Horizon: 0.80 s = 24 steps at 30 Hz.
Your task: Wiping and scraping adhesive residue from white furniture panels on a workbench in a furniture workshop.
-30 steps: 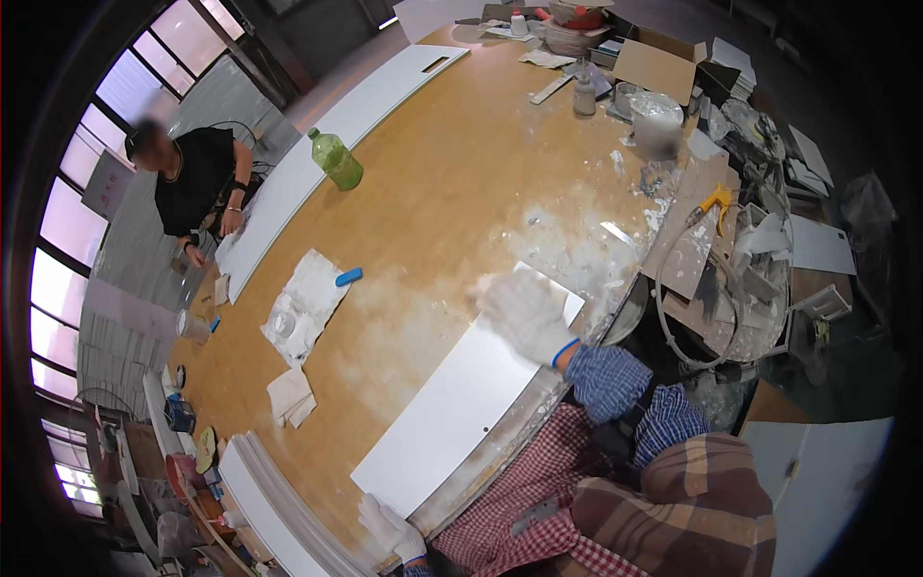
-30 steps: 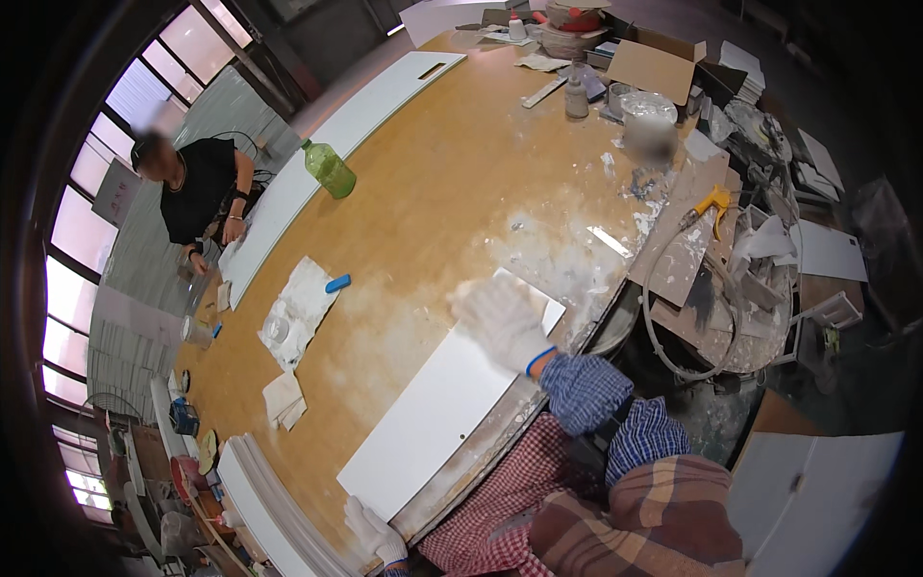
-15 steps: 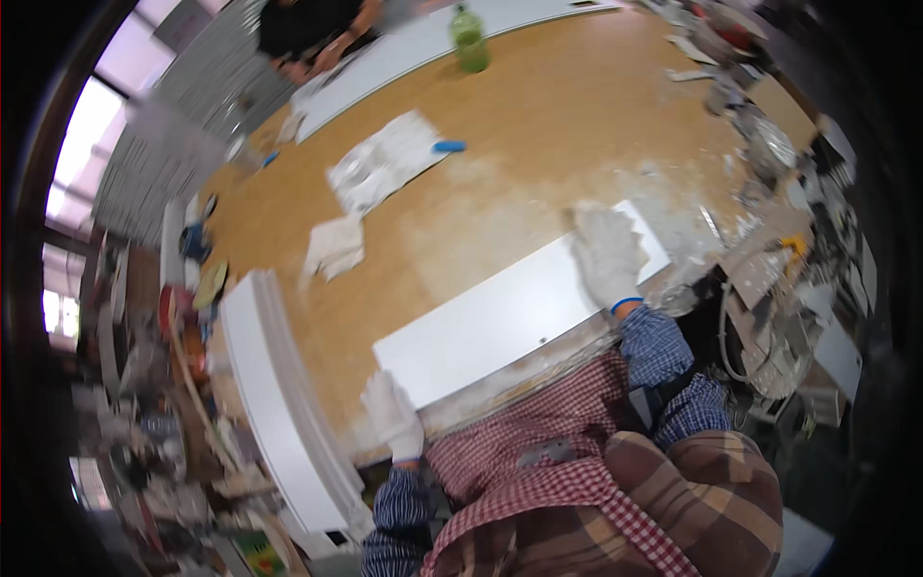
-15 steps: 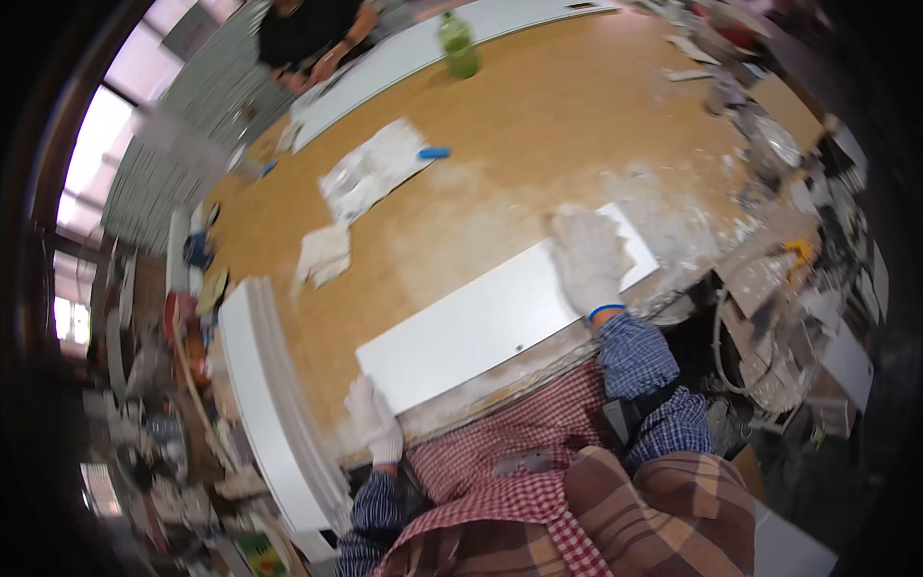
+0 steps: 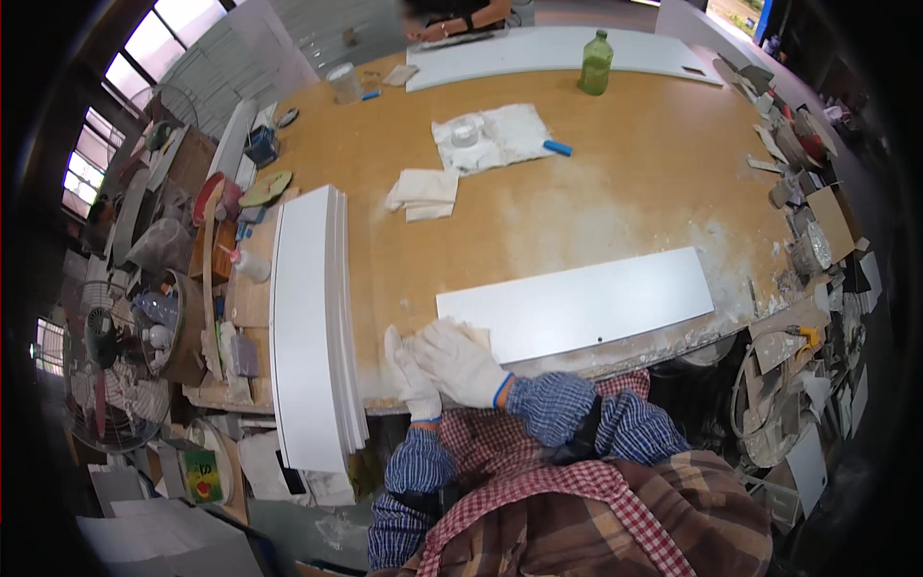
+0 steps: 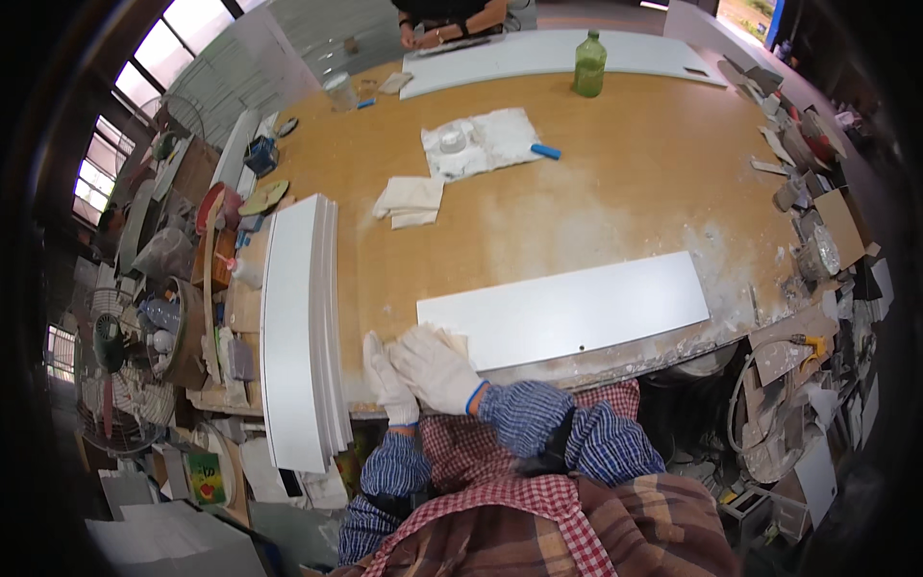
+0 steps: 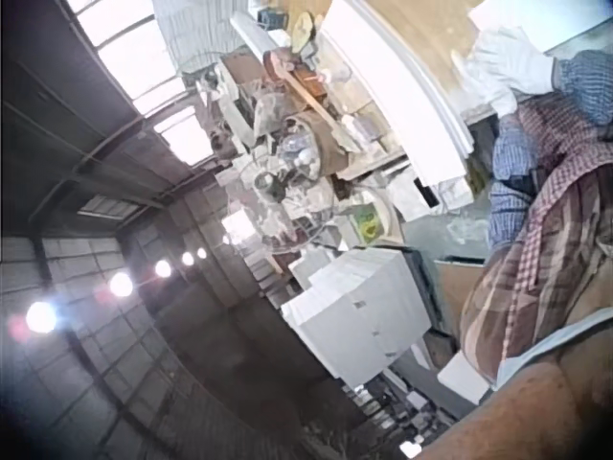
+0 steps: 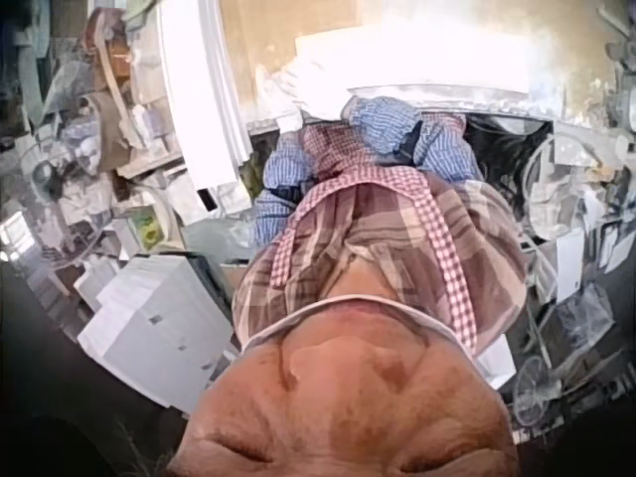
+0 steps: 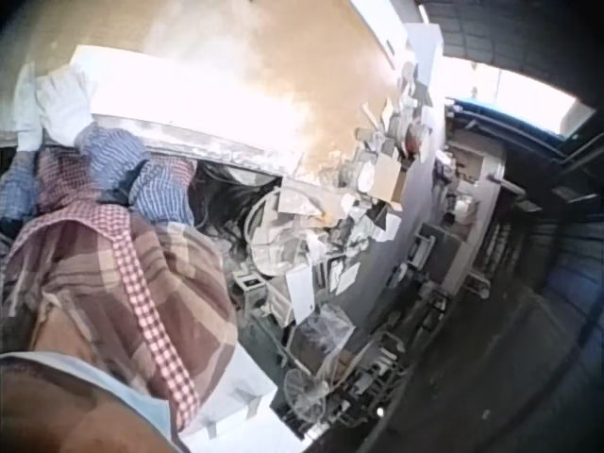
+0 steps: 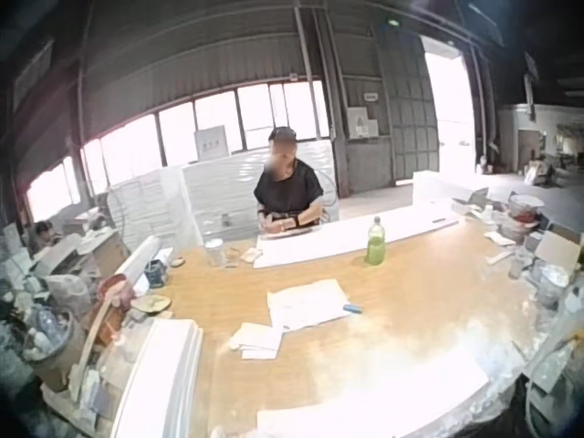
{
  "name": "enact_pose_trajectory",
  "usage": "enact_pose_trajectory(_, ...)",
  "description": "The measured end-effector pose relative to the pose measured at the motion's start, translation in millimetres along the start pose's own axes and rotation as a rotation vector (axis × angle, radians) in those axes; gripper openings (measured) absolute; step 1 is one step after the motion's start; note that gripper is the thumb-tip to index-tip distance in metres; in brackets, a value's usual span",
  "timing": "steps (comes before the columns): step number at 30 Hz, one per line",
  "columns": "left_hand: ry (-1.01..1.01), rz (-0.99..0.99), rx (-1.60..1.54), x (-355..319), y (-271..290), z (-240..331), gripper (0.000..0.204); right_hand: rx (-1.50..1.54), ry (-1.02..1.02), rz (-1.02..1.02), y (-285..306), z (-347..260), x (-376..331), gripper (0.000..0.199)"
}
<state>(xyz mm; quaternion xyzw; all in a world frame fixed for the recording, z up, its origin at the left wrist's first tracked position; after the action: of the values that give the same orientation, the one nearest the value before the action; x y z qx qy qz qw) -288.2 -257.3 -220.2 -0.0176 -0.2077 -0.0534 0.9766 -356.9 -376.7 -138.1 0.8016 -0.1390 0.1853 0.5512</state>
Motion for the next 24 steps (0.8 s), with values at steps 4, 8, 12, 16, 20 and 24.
enact_pose_trajectory(4,-0.020,-0.196,0.166,-4.1,-9.5,13.8,0.059,0.117,-0.169,-0.002,48.0,48.4,-35.7,0.042)
enact_pose_trajectory(8,-0.182,-0.494,0.664,-4.2,-21.1,24.9,0.051,-0.285,-0.520,0.016,127.3,153.3,-97.7,0.040)
enact_pose_trajectory(12,-0.303,-0.677,0.783,-0.9,-34.1,34.8,0.042,-0.677,-1.005,0.294,183.4,266.7,-226.2,0.051)
enact_pose_trajectory(16,-0.308,-0.833,0.797,-10.5,-39.6,46.6,0.034,-0.441,-1.097,0.405,182.9,303.8,-277.9,0.053)
enact_pose_trajectory(20,-0.444,-0.934,0.739,-57.9,3.0,57.3,0.053,-0.423,-1.100,0.426,179.9,310.5,-280.1,0.054)
enact_pose_trajectory(24,-0.558,-1.134,0.838,-65.5,27.7,101.5,0.074,-0.443,-1.049,0.406,178.0,305.7,-280.0,0.051)
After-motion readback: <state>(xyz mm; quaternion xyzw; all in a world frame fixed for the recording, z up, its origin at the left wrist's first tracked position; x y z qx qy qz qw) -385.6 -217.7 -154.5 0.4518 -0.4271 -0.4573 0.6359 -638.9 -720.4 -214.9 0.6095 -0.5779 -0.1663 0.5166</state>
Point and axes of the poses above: each hand's wrist, its own x-axis towards the middle knuckle, its own y-axis out of the back of the hand, z = x × y, the point moved 4 cm from there along x, towards the middle knuckle, and after that the axes turned 14 degrees about -y, right-handed, at the moved point
